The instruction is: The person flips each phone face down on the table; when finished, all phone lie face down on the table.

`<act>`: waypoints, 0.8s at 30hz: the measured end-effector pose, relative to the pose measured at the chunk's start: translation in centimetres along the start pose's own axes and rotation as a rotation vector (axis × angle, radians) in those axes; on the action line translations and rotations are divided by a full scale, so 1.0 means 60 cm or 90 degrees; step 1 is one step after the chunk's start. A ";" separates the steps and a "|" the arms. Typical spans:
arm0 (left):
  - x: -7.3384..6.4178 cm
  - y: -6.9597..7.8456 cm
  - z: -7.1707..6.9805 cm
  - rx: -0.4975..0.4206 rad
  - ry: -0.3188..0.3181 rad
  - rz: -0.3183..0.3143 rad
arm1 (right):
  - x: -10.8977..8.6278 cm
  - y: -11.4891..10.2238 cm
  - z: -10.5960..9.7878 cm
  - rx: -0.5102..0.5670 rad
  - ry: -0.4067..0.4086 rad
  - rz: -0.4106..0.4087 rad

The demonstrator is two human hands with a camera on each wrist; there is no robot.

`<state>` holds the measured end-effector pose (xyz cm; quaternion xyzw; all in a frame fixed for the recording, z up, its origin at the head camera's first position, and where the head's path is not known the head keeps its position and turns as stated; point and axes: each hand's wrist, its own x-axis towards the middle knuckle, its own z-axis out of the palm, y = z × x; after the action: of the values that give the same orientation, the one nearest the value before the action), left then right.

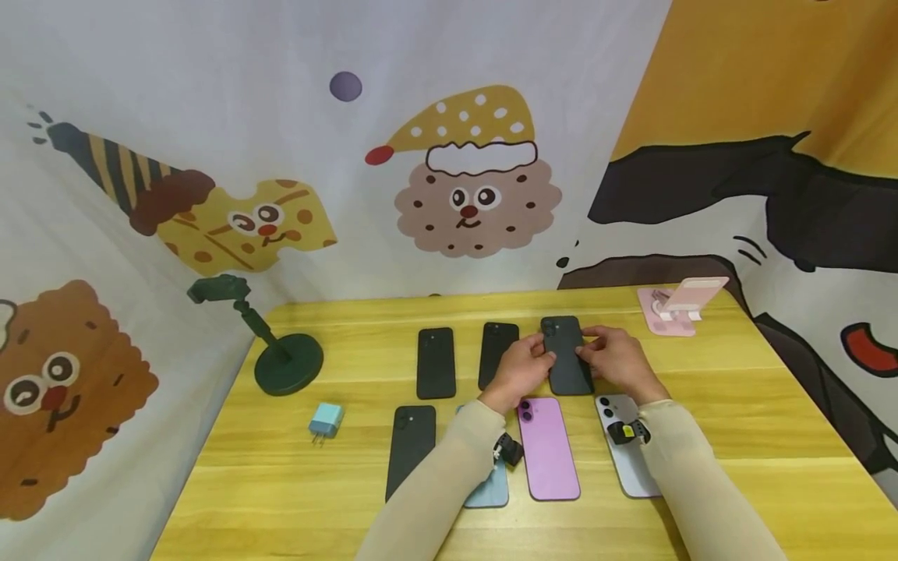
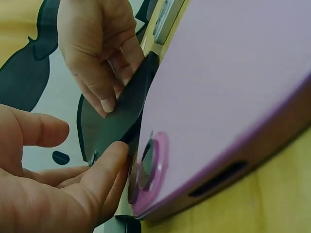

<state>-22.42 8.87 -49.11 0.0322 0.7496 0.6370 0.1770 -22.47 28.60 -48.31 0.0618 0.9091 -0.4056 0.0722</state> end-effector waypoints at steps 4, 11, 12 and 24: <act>-0.001 0.000 -0.002 0.016 0.005 0.006 | 0.002 0.003 -0.001 0.010 -0.007 0.009; -0.005 0.001 -0.005 0.008 0.008 0.006 | 0.000 0.001 -0.002 0.030 -0.019 0.015; -0.005 0.001 -0.006 0.001 0.007 0.005 | -0.001 0.001 -0.003 0.032 -0.020 0.016; -0.003 0.000 -0.032 -0.065 -0.013 0.014 | -0.012 -0.015 -0.015 -0.009 0.000 -0.035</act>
<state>-22.85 6.99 -48.80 0.0384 0.7139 0.6759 0.1790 -21.99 28.64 -46.90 0.0362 0.9134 -0.4007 0.0611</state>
